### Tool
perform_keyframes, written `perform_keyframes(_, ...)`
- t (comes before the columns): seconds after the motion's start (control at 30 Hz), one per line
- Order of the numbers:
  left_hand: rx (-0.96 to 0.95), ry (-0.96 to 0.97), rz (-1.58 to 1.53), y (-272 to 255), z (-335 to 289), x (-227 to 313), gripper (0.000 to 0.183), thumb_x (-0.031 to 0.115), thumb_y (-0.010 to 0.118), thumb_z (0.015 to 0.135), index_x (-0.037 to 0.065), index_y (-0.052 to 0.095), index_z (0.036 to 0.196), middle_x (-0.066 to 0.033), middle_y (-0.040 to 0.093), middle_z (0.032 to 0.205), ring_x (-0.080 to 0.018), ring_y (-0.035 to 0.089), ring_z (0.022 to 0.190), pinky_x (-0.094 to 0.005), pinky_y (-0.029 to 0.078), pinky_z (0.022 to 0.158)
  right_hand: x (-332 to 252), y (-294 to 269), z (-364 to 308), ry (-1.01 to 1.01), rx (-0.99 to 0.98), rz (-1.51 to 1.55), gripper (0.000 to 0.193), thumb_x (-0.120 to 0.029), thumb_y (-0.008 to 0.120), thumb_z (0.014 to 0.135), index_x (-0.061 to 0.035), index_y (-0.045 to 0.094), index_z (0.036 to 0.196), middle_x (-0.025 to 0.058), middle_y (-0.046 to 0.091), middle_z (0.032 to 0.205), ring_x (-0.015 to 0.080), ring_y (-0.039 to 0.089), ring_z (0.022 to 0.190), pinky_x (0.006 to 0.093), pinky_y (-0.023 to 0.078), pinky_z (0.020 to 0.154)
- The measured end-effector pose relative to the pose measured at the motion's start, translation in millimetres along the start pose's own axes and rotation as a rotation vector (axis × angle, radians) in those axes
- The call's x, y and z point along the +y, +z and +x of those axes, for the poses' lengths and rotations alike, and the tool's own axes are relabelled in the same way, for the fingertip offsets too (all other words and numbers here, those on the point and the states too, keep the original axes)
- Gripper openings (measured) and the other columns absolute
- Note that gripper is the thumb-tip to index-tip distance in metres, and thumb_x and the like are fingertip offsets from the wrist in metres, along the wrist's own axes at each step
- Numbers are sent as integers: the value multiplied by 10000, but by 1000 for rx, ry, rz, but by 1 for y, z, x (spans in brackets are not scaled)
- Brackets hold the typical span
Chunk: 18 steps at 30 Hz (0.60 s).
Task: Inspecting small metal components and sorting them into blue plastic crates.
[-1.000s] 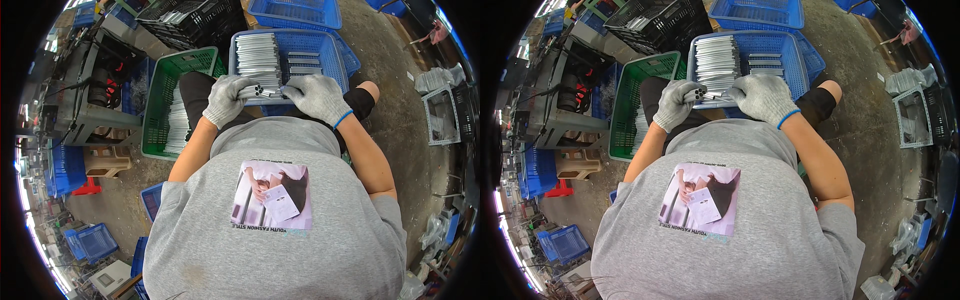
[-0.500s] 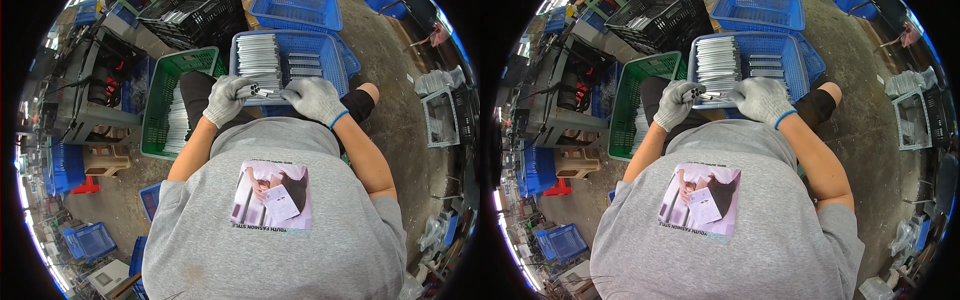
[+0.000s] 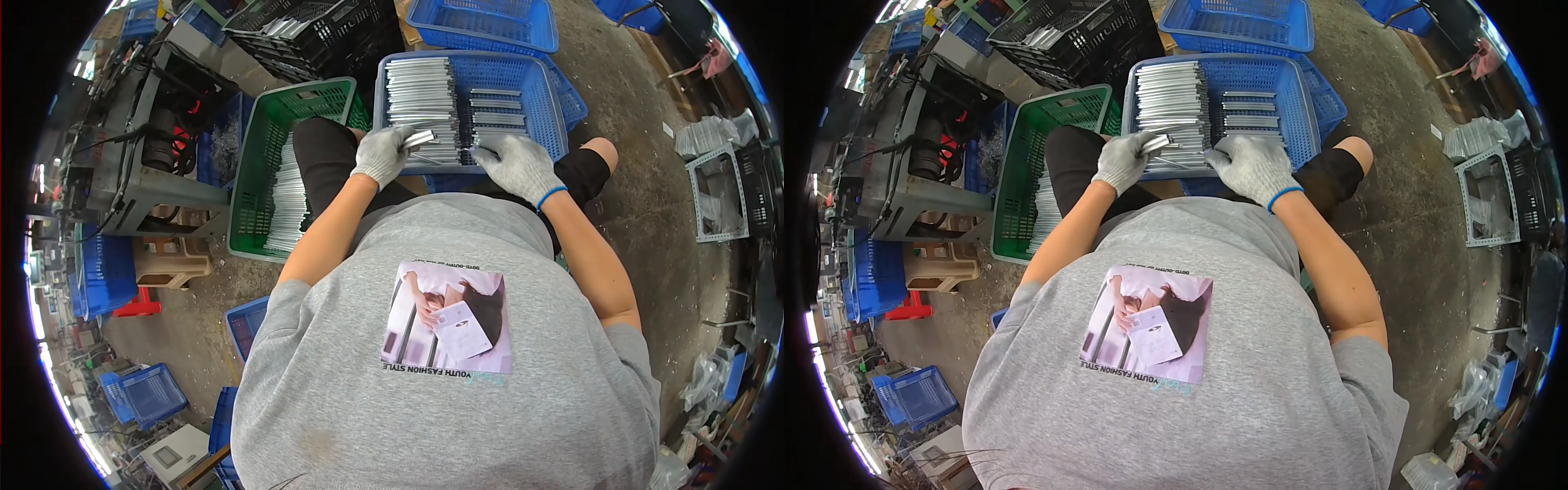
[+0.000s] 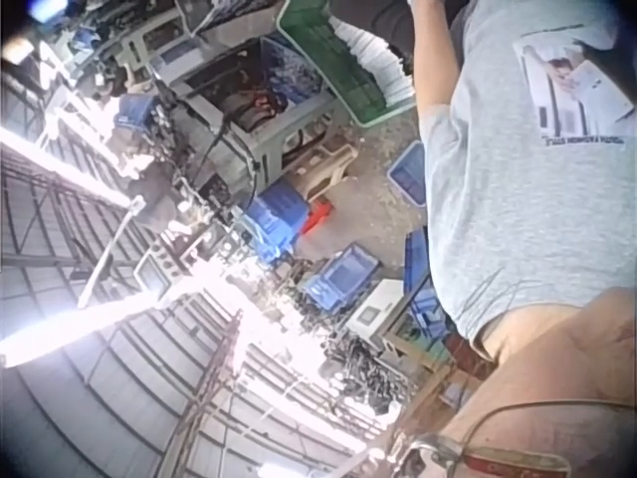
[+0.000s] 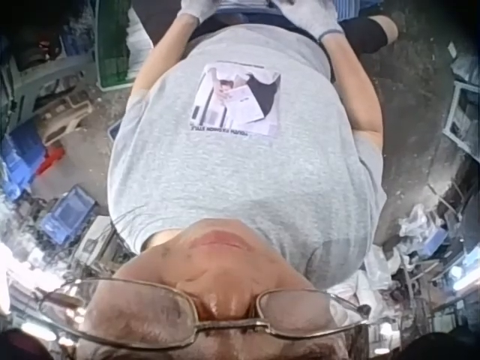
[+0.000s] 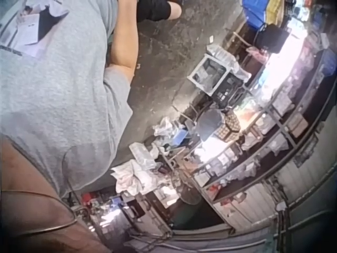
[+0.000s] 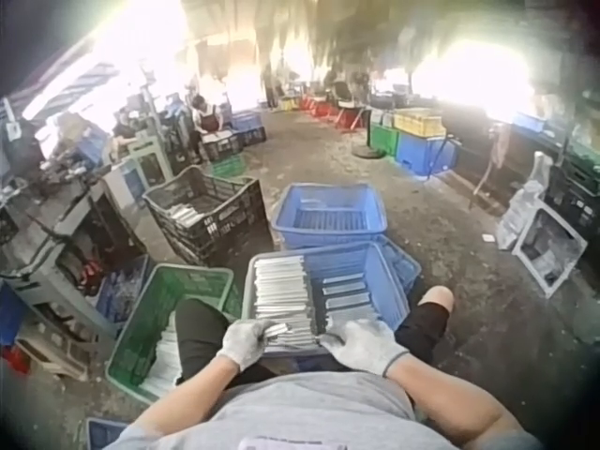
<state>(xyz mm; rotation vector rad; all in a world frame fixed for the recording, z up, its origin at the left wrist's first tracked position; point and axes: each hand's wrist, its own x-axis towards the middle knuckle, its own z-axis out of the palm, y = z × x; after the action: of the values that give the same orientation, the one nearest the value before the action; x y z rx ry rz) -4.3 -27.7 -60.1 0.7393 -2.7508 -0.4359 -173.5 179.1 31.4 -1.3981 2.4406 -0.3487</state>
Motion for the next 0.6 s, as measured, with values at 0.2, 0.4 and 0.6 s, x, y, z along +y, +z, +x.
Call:
perform_keyframes(0.2, -29, 44, 165, 32, 8, -15, 225, 175, 666, 907, 185, 757, 1112, -52, 773, 887, -290, 716, 754, -394, 554, 698, 1, 5, -4, 6, 39, -51, 361, -420, 568, 991, -130, 782, 976, 97, 785, 874, 326, 747, 774, 431, 587, 693)
perform_keyframes(0.4, -130, -34, -6, -13, 4, 3, 207, 173, 655, 951, 145, 739, 1138, -52, 757, 892, -258, 706, 761, -342, 545, 706, 1, 2, -4, -30, 53, -39, 353, -418, 574, 989, -133, 782, 986, 100, 786, 877, 321, 750, 778, 430, 586, 690)
perform_keyframes(0.6, -158, -19, -497, -36, -7, 3, 158, 97, 642, 973, 89, 725, 1107, -13, 730, 855, -163, 670, 740, -287, 529, 702, -10, -15, -9, -87, 76, 6, 322, -387, 608, 965, -118, 782, 999, 118, 781, 892, 347, 730, 770, 430, 558, 664)
